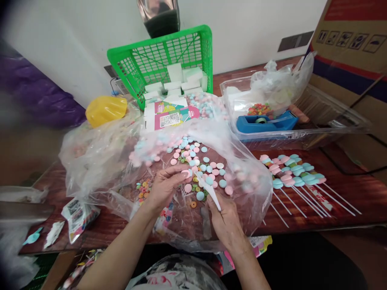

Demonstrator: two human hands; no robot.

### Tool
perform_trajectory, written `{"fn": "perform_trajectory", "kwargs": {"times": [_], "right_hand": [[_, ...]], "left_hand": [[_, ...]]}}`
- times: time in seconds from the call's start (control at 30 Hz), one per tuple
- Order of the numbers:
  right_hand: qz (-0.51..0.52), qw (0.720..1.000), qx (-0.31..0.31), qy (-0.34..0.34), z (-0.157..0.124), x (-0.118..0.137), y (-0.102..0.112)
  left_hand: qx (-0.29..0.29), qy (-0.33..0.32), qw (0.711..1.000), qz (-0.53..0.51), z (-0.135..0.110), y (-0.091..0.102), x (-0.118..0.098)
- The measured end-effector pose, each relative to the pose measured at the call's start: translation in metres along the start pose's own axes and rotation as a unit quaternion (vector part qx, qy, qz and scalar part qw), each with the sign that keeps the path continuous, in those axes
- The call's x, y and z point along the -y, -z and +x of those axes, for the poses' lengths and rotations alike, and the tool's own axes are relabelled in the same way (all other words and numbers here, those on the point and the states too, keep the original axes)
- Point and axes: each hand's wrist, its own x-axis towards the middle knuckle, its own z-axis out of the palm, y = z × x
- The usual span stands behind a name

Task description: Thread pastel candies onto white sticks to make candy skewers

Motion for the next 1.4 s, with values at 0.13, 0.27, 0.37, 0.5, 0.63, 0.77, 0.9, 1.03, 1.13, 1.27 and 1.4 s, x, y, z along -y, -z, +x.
{"fn": "perform_trajectory", "kwargs": {"times": [0.13,0.27,0.37,0.5,0.63,0.77,0.9,1.03,1.13,1.27,1.4], "right_hand": [[-0.055,0.997,0.058,0.015,0.000,0.006,0.001],[-0.057,0.994,0.091,0.004,0.000,0.008,0.004],[-0.047,0.994,0.100,-0.002,-0.002,0.010,0.005],[-0.057,0.993,0.105,-0.015,-0.003,0.012,0.005],[-0.068,0.990,0.121,-0.024,-0.003,0.015,0.004],[-0.039,0.992,0.113,-0.037,-0.006,0.015,0.002],[0.082,0.992,0.045,-0.087,-0.013,0.010,-0.002],[0.151,0.987,0.022,-0.057,-0.018,0.013,-0.009],[0.150,0.987,0.024,-0.046,-0.021,0.018,-0.015],[0.177,0.982,-0.025,-0.065,-0.027,0.016,-0.026],[0.219,0.969,-0.093,-0.074,-0.033,0.010,-0.040]], "left_hand": [[-0.008,-0.002,1.000,-0.026,-0.009,-0.006,-0.005],[-0.015,-0.035,0.999,-0.023,-0.016,-0.006,-0.006],[-0.022,-0.074,0.997,0.010,-0.018,-0.005,-0.002],[-0.013,-0.099,0.995,-0.008,-0.019,-0.005,0.002],[-0.001,-0.132,0.991,-0.029,-0.018,-0.003,0.008],[0.002,-0.194,0.981,0.008,-0.015,0.003,0.015],[0.001,-0.270,0.961,0.066,-0.013,0.008,0.016],[-0.004,-0.346,0.933,0.100,-0.012,0.011,0.012],[0.002,-0.402,0.900,0.170,-0.013,0.012,0.009],[0.019,-0.442,0.868,0.224,-0.015,0.011,0.009],[0.026,-0.458,0.858,0.230,-0.019,0.005,0.012]]}}
